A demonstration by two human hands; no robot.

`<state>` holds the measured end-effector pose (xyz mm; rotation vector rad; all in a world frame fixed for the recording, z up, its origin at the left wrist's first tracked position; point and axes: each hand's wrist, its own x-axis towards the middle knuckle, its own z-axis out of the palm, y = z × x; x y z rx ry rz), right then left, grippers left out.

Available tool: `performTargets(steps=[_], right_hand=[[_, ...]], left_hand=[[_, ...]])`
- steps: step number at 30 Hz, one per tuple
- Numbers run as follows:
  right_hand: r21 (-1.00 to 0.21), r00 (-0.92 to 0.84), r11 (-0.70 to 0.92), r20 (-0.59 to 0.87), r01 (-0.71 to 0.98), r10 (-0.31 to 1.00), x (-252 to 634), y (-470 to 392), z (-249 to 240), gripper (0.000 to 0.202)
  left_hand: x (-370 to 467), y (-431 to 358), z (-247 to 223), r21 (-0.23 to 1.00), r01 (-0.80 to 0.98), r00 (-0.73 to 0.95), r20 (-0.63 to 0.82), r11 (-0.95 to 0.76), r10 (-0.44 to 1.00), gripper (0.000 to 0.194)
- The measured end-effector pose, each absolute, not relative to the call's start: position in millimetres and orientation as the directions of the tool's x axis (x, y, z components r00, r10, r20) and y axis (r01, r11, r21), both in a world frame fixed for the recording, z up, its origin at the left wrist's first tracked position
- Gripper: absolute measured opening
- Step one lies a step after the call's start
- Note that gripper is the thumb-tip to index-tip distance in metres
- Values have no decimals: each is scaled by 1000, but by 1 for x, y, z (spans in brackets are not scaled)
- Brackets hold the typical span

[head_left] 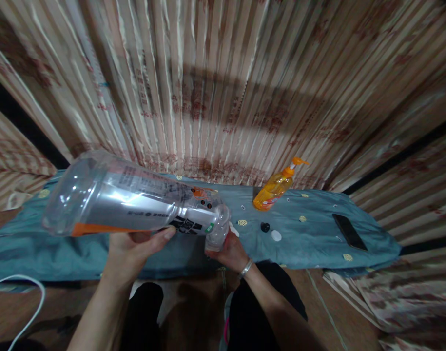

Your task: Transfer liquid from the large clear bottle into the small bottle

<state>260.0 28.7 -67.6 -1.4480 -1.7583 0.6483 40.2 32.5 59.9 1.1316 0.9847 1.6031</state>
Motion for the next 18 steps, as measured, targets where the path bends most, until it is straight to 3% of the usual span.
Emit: performTargets(steps=[18], right_hand=[[-794,-61,231,239,562,969,259,29,-68,61]], left_hand=[[36,33,57,940,-211,-175,232,-267,957,47]])
